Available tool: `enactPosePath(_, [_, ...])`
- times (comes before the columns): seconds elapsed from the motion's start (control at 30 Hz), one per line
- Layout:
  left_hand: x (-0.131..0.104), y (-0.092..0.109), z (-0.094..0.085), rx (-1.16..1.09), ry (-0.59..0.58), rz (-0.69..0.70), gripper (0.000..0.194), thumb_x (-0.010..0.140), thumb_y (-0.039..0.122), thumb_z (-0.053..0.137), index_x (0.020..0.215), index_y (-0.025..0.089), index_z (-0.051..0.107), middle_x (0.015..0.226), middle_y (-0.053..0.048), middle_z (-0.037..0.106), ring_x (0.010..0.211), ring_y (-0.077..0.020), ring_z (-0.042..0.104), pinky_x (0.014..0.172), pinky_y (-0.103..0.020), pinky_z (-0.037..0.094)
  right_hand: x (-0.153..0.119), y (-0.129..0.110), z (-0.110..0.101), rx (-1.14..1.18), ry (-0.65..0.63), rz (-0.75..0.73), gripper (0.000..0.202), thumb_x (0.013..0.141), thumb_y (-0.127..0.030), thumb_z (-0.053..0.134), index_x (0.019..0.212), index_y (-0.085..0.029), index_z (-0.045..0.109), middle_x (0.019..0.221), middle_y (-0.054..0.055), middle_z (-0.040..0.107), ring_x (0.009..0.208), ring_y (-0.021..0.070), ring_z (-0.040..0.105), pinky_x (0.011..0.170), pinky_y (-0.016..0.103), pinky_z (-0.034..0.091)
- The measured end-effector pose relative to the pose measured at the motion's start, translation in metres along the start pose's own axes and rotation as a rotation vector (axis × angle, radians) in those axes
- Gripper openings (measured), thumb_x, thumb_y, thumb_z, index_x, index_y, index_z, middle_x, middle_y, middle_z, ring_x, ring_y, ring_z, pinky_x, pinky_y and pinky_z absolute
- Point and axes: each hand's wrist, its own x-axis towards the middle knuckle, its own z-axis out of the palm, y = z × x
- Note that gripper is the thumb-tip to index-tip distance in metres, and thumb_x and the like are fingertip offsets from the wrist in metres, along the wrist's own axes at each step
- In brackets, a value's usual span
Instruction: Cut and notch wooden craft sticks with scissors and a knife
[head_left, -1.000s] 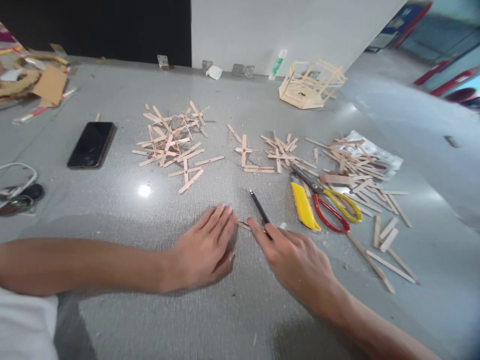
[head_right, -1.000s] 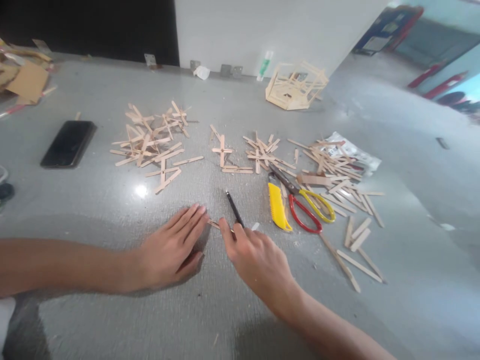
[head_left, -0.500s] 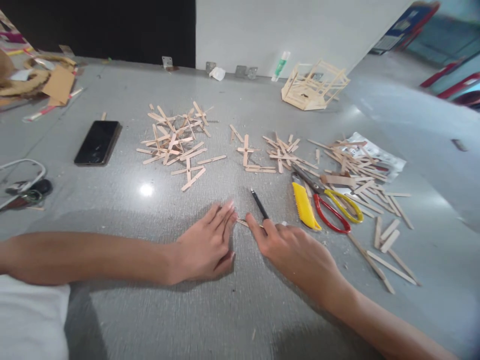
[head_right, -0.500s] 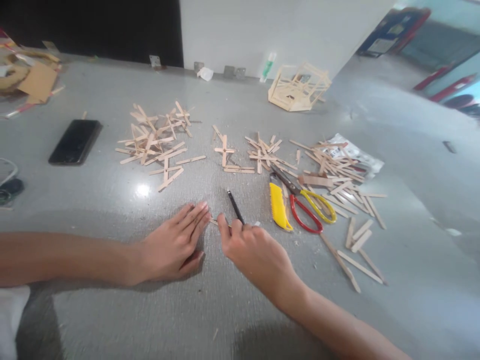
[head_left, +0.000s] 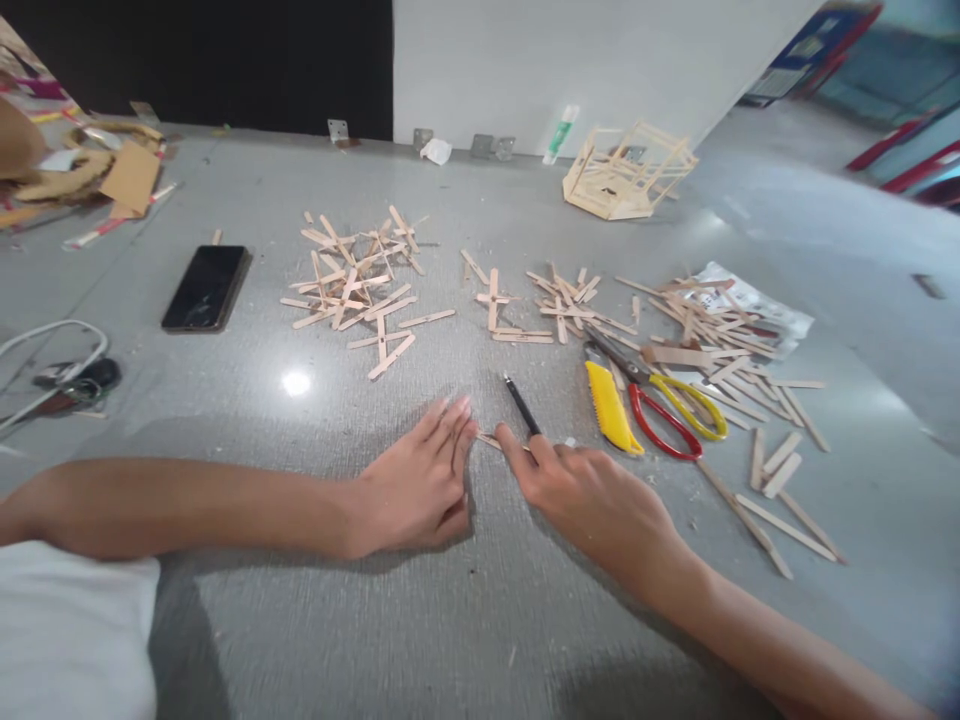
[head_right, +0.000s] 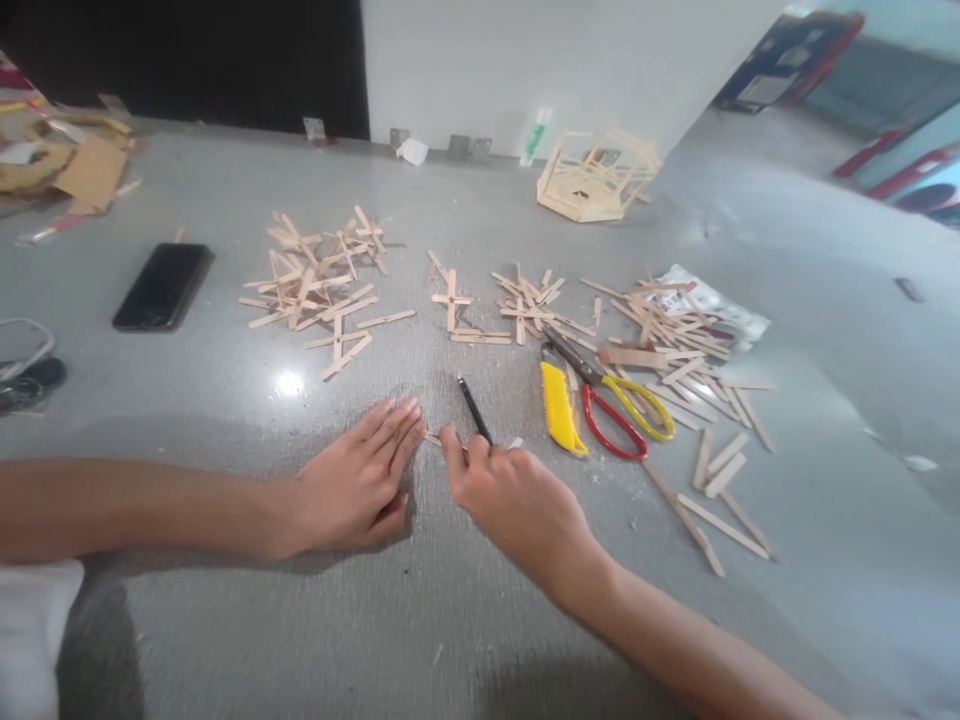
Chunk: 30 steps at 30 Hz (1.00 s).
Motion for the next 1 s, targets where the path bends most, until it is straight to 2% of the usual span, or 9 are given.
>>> enactPosePath(0.2, [0.000, -0.001, 0.000, -0.009, 0.002, 0.008, 0.074, 0.099, 0.045, 0.044, 0.141, -0.016, 0.049, 0.144, -0.036, 0.052, 0.146, -0.0457, 0.041, 0.123, -0.056, 0.017, -0.001, -0.001, 0.000, -0.018, -0.004, -0.012, 0.050, 0.086, 0.003, 0.054, 0.130, -0.015, 0.069, 0.071, 0.005, 0.071, 0.053, 0.0150, 0.063, 0.047, 0.029, 0.033])
enactPosePath(0.5, [0.001, -0.001, -0.001, 0.021, 0.014, 0.027, 0.076, 0.097, 0.046, 0.045, 0.140, -0.017, 0.050, 0.144, -0.037, 0.052, 0.142, -0.0458, 0.046, 0.124, -0.054, 0.017, -0.005, -0.002, 0.005, -0.089, 0.082, -0.034, 0.049, 0.084, 0.004, 0.054, 0.127, -0.012, 0.072, 0.066, 0.004, 0.067, 0.050, 0.0167, 0.062, 0.046, 0.031, 0.032])
enactPosePath(0.67, [0.001, -0.002, -0.004, 0.025, -0.005, 0.031, 0.074, 0.099, 0.046, 0.042, 0.141, -0.014, 0.051, 0.145, -0.033, 0.053, 0.143, -0.0458, 0.045, 0.123, -0.057, 0.019, -0.008, -0.002, 0.006, -0.069, 0.097, -0.026, 0.051, 0.084, 0.006, 0.053, 0.128, -0.011, 0.071, 0.066, 0.004, 0.066, 0.050, 0.0161, 0.062, 0.048, 0.030, 0.033])
enactPosePath(0.87, [0.002, -0.002, -0.005, 0.021, -0.025, 0.025, 0.074, 0.099, 0.047, 0.043, 0.141, -0.013, 0.051, 0.146, -0.032, 0.053, 0.144, -0.0457, 0.043, 0.123, -0.060, 0.018, -0.010, -0.003, 0.007, -0.091, 0.122, -0.021, 0.050, 0.084, 0.004, 0.053, 0.128, -0.012, 0.071, 0.065, 0.003, 0.066, 0.051, 0.0163, 0.062, 0.049, 0.031, 0.035])
enactPosePath(1.0, [0.001, -0.002, -0.003, 0.011, -0.009, 0.033, 0.075, 0.098, 0.047, 0.044, 0.142, -0.014, 0.050, 0.147, -0.033, 0.051, 0.144, -0.0452, 0.043, 0.124, -0.057, 0.019, -0.012, -0.002, 0.011, -0.099, 0.137, -0.012, 0.051, 0.083, 0.004, 0.055, 0.128, -0.015, 0.071, 0.068, 0.001, 0.068, 0.052, 0.0151, 0.063, 0.051, 0.030, 0.038])
